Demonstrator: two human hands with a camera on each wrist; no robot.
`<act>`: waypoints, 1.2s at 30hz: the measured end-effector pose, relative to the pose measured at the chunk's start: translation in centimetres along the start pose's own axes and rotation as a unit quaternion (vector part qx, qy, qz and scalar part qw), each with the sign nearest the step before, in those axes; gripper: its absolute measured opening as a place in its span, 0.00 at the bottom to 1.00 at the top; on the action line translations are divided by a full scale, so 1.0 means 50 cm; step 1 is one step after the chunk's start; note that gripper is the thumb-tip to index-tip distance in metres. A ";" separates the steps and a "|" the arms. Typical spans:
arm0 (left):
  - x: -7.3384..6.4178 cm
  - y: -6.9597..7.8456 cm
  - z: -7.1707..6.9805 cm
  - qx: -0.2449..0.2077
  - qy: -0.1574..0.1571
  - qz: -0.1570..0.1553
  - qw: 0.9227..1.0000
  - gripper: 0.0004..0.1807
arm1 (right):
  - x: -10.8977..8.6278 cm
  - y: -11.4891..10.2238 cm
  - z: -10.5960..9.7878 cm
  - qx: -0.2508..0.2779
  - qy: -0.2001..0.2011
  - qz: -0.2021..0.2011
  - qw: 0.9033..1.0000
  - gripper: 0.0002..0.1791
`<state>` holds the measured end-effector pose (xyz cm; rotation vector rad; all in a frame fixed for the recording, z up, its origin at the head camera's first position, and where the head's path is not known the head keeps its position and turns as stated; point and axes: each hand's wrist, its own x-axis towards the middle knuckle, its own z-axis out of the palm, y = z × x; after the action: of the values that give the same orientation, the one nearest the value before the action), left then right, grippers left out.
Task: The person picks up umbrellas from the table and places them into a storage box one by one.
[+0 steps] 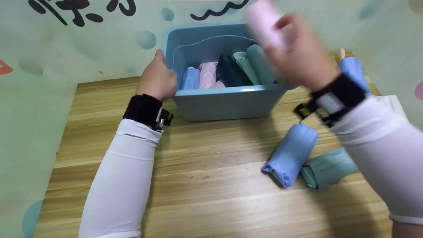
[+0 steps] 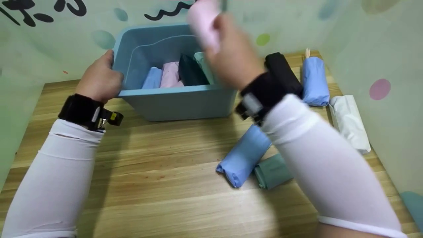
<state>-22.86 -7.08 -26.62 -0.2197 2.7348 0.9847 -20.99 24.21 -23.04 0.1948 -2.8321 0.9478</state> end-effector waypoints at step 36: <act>-0.001 -0.001 0.001 -0.004 -0.007 0.004 1.000 0.43 | -0.006 0.202 -0.158 -0.011 0.020 0.130 0.991 0.34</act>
<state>-22.78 -7.07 -26.67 -0.2035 2.7218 0.9947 -21.61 37.02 -22.78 -0.1990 -2.8764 0.9536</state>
